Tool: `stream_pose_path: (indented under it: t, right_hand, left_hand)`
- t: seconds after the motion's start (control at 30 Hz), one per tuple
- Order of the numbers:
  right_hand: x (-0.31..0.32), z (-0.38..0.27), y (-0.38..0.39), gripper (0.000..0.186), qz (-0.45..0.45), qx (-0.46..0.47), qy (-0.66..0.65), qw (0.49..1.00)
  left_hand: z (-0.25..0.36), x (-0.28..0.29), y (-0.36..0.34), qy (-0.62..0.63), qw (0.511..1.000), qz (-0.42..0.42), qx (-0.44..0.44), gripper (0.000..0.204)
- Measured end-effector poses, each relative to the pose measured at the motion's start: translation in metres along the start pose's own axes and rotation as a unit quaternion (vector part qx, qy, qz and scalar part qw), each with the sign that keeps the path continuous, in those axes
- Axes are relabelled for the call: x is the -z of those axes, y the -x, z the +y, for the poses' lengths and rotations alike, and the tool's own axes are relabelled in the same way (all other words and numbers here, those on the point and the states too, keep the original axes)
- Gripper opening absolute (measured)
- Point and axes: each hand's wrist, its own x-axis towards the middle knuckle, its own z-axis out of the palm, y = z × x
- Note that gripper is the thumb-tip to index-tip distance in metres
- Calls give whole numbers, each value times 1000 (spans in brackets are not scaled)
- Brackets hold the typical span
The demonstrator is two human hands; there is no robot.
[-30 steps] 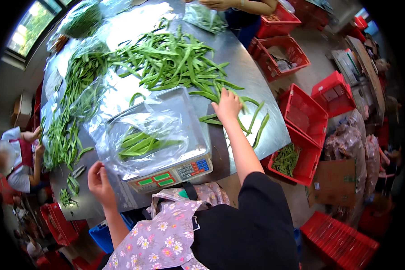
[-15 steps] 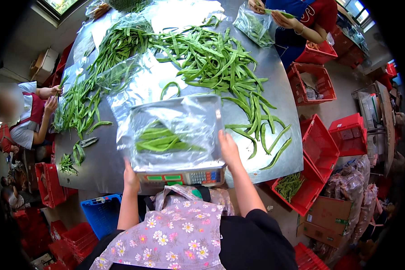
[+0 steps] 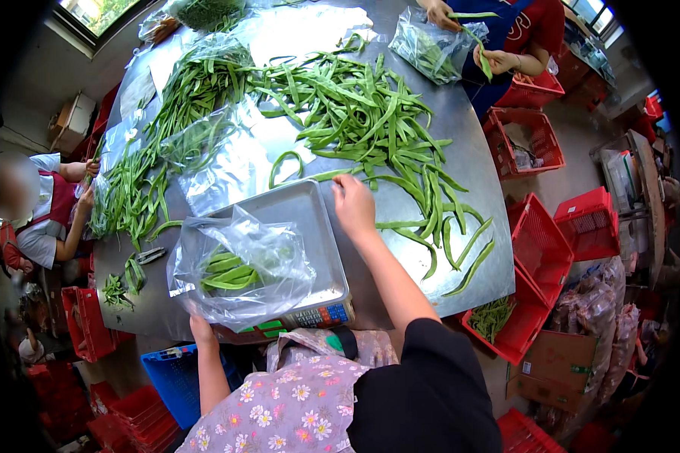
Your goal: The person sorts green beans on a metal table, places them into plastic bags, weighs the bags on a digital scale, and stacks the packaged bags into a blue crate. Other workers are also sorting and packaging green beans at the same table.
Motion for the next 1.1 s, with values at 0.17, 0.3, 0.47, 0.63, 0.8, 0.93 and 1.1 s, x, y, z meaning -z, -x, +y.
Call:
stream_pose_path:
  t: [0.17,0.3,0.47,0.63,0.8,0.93,1.1]
  right_hand:
    - [-37,58,-58,16,-102,250,113,956]
    - [-41,57,-86,7,-162,326,211,907]
    - [-45,40,-126,13,-70,309,183,931]
    - [-88,10,-131,27,-145,150,103,973]
    - [-130,9,-142,57,-205,143,145,957]
    - [-139,-3,-153,35,-242,173,205,932]
    - [-149,4,-162,7,-197,187,265,925]
  left_hand:
    - [24,-4,17,-104,991,44,-71,48]
    - [52,-3,36,-203,973,87,-63,43]
    - [63,9,40,-217,966,120,-72,41]
    - [116,-23,27,-143,965,166,-141,33]
    - [171,-95,19,-184,922,123,-318,24]
    - [190,-161,37,-210,874,33,-436,18]
    - [192,-213,57,-252,819,-131,-499,15]
